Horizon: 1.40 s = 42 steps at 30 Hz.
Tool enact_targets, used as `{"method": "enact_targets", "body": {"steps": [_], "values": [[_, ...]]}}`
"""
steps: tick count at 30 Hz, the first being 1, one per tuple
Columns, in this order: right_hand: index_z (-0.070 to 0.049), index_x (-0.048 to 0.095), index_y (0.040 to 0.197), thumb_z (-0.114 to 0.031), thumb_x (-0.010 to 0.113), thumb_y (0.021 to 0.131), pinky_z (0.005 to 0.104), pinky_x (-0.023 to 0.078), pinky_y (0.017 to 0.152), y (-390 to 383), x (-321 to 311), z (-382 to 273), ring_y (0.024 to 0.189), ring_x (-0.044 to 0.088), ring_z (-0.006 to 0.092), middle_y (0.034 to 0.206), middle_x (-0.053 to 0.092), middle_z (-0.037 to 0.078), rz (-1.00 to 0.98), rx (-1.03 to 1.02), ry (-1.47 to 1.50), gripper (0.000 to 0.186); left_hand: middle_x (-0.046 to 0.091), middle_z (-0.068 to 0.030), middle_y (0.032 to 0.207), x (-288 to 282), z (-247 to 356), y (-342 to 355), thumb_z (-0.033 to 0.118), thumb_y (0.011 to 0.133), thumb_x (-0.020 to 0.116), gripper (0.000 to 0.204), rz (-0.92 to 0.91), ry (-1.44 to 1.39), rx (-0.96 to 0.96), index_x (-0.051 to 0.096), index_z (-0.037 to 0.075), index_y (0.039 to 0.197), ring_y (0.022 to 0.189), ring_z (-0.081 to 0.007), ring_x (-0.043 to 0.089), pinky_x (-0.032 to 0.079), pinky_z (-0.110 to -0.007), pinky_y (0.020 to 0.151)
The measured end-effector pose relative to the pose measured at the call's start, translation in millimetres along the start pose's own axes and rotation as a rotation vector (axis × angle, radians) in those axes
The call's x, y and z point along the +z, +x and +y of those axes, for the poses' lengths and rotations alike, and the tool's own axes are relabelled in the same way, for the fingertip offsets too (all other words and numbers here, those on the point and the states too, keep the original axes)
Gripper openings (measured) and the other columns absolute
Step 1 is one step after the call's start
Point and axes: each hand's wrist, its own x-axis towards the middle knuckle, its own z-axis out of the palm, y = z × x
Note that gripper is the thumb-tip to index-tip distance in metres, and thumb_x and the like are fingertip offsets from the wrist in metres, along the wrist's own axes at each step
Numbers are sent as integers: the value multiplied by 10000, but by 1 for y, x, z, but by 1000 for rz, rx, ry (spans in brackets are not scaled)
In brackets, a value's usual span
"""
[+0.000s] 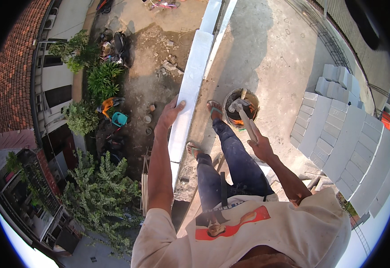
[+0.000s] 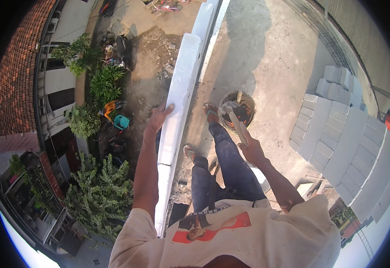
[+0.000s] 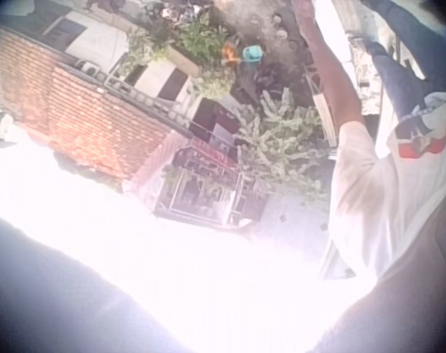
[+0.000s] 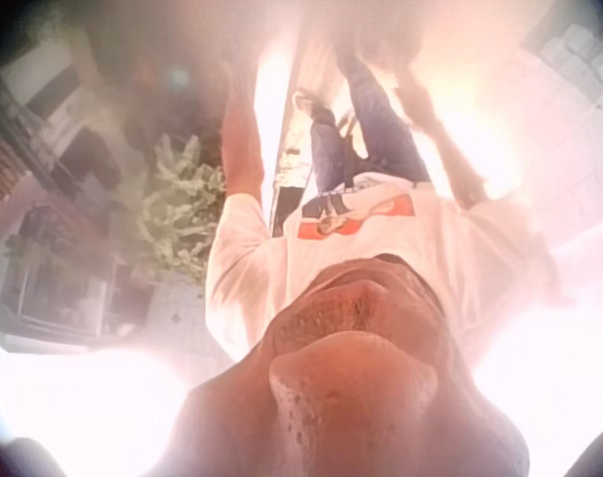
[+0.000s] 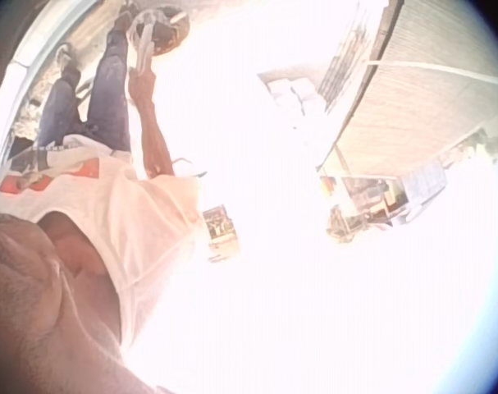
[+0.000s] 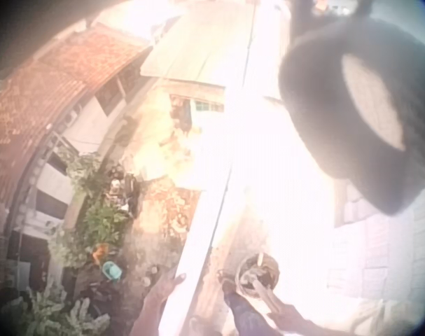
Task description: The person applies mortar to a rooftop ledge using a trowel, then places white rectangular tiles along the ledge. They use a hammer to tap the tiles into position and a level to check alignment. The person repeatedly scoops mortar, applies it, and installs tiles in a linear sequence.
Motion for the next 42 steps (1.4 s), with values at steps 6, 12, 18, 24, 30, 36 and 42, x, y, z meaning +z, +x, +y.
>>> {"method": "enact_targets", "body": {"steps": [6,12,18,24,30,36,42], "values": [[-308,205,1698,-79,699,931,399,553,562,-23,2,68,554,624,215,826,686,157,-31,382,10,940,504,-188,1596,0,-16,7,480,1029,660,789,96,-81,87,423,-29,1584,1493,-265,448,328,-372,1227],[-304,183,1693,-139,716,905,487,599,729,-21,-14,61,804,747,399,1047,734,288,-126,499,-11,966,510,-204,1588,3,-3,8,434,1021,686,760,70,-120,106,444,-32,1570,1484,-276,459,340,-377,1221],[-238,163,1697,-189,731,902,477,614,748,3,-23,43,831,760,378,1093,733,296,-251,525,-84,978,488,-251,1589,10,-13,3,414,1006,704,753,240,78,99,453,-21,1566,1488,-332,458,344,-411,1227],[34,600,1399,-214,774,837,428,631,753,14,-24,85,817,780,305,954,783,206,-484,610,-348,639,509,-244,1571,27,-26,-42,418,1014,672,750,441,242,141,431,-7,1584,1428,-333,509,417,-384,1147],[126,748,934,-147,818,844,384,622,599,-27,-44,83,646,769,236,827,780,179,-597,632,-471,296,467,-301,1574,40,-15,-111,379,993,686,732,483,215,98,463,-53,1540,1486,-415,436,346,-446,1230],[59,765,809,-68,730,824,422,611,621,-76,-42,74,703,773,266,895,788,186,-638,785,-310,133,453,-281,1595,50,-64,-153,481,980,665,795,482,262,6,464,-41,1546,1503,-395,420,328,-450,1240],[71,758,901,-141,754,779,442,559,641,-133,-18,105,717,751,316,855,763,227,-434,603,-453,245,435,-263,1616,51,-107,-167,584,974,616,850,467,279,-45,458,-7,1564,1518,-395,397,308,-454,1252]]}}
